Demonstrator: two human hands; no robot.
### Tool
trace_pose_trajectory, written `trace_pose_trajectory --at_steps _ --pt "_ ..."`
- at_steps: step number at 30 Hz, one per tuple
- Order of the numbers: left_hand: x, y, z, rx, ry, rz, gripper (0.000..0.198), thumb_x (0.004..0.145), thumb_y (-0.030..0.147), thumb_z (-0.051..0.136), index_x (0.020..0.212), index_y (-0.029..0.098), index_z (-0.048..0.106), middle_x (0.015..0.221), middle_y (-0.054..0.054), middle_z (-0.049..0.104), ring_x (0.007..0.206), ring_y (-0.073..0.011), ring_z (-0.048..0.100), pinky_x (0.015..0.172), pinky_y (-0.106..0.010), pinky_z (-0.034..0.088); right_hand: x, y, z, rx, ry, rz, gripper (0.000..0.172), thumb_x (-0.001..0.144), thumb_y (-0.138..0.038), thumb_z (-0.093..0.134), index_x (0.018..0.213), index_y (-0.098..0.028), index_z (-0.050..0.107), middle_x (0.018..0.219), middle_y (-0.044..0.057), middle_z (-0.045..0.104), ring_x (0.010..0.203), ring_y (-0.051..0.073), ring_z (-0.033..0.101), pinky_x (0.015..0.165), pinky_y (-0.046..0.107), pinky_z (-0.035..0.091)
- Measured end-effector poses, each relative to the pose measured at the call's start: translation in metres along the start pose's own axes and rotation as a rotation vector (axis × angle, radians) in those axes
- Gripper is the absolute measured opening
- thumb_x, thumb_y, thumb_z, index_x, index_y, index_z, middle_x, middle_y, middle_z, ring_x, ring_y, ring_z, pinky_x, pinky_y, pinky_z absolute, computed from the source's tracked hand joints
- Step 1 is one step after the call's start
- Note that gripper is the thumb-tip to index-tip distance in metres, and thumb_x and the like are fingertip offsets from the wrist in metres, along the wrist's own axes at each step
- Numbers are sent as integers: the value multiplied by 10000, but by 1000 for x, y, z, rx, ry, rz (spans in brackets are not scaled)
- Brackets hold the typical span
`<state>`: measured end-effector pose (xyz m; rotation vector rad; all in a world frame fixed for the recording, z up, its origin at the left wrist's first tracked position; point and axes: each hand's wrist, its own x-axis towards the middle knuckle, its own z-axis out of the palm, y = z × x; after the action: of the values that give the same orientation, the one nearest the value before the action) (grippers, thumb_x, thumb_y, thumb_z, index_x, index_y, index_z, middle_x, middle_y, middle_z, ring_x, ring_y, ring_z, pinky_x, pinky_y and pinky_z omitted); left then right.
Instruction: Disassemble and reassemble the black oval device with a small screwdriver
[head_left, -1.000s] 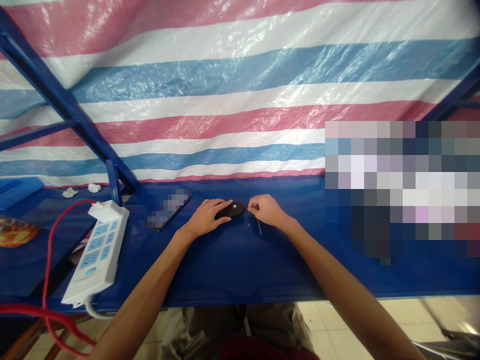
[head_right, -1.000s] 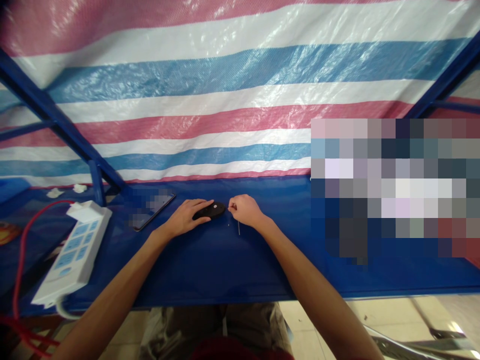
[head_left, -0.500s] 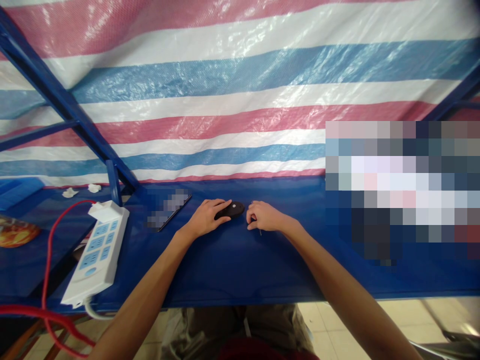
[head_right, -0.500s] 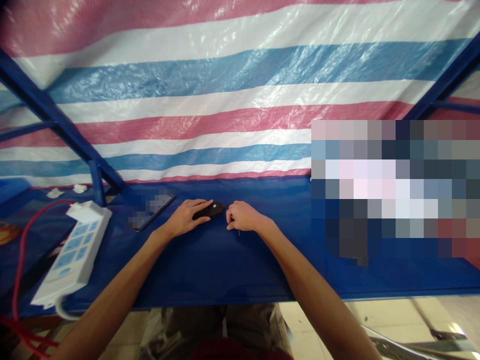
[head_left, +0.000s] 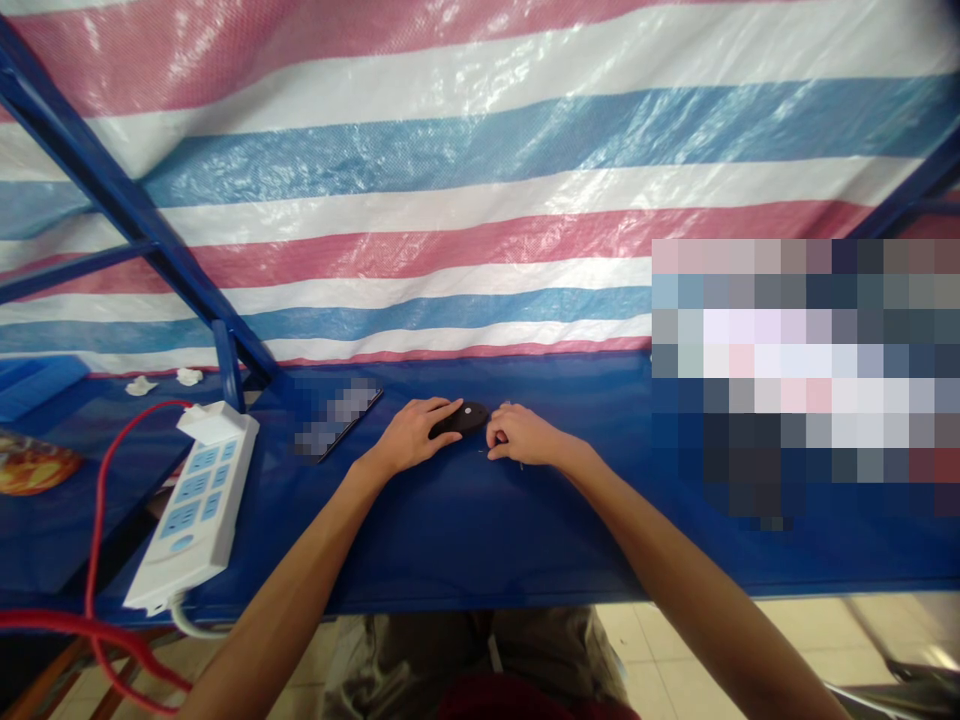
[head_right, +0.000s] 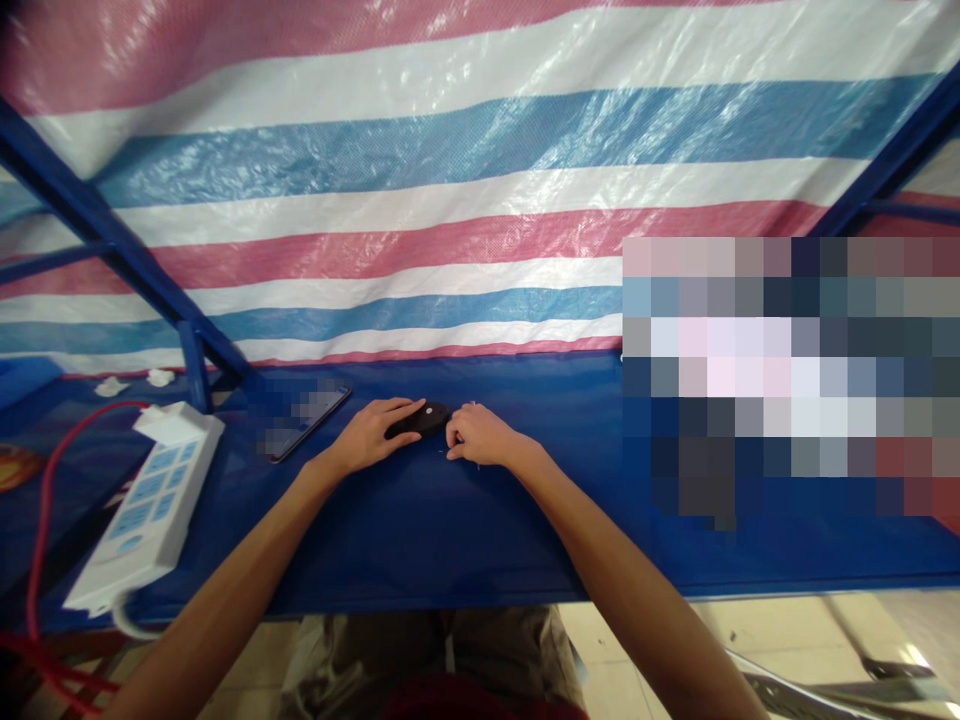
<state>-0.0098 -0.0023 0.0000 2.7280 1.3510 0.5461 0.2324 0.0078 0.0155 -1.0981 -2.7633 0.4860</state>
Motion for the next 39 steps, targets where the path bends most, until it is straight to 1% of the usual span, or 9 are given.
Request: trace_pose_trajectory --at_steps 3,9,11,14,19,23,29,35,39 --pt "0 -1 1 6 1 -1 540 899 524 500 1350 227 506 1288 -93 585 1159 -259 557 1000 -407 423 1 -2 1 13 15 -1 76 769 -182 685 693 -185 693 706 12 622 774 162 544 877 310 349" --pt "0 2 0 14 7 -6 533 901 520 499 1344 223 513 1277 -95 592 1130 -257 575 982 -404 439 -1 -1 0 26 144 30 85 743 -123 657 676 -170 678 716 19 614 721 145 519 723 264 353" --pt "1 3 -1 13 6 -12 535 902 514 501 1345 216 511 1266 -97 599 1118 -258 582 975 -404 444 0 0 2 53 116 0 38 733 -187 711 708 -174 685 709 9 606 708 138 518 740 268 354" --pt "1 4 -1 10 14 -12 529 902 514 500 1342 221 514 1255 -95 605 1111 -256 588 973 -397 445 1 0 6 90 49 -54 123 705 -267 769 743 -180 691 702 -5 610 725 141 537 782 282 361" --pt "1 4 -2 -4 2 -11 532 904 511 499 1353 225 501 1261 -96 599 1112 -256 587 972 -399 444 3 2 9 114 -4 -74 43 743 -218 729 740 -185 702 716 -1 652 756 151 573 811 292 374" --pt "2 6 -3 -10 -17 -15 533 908 501 499 1360 220 490 1265 -98 596 1115 -256 585 971 -403 444 3 1 9 112 7 -94 32 759 -200 703 737 -177 706 719 10 665 746 150 576 797 285 383" --pt "2 6 -4 -11 -18 -23 525 907 489 506 1354 214 497 1255 -97 601 1098 -258 591 966 -404 447 2 -1 10 120 22 -103 39 771 -179 670 749 -163 698 729 15 655 677 124 556 699 242 380" --pt "2 6 -4 -5 -14 -23 524 908 485 506 1356 214 495 1253 -94 601 1095 -254 592 965 -395 446 0 -7 9 84 22 -78 77 776 -158 619 737 -169 684 730 14 652 703 133 560 734 257 384" --pt "2 7 -4 8 -10 -24 529 910 498 496 1358 216 495 1253 -97 601 1092 -252 592 962 -395 451 -2 -9 5 62 76 -72 118 751 -122 572 712 -172 672 736 16 650 679 134 552 733 258 383"
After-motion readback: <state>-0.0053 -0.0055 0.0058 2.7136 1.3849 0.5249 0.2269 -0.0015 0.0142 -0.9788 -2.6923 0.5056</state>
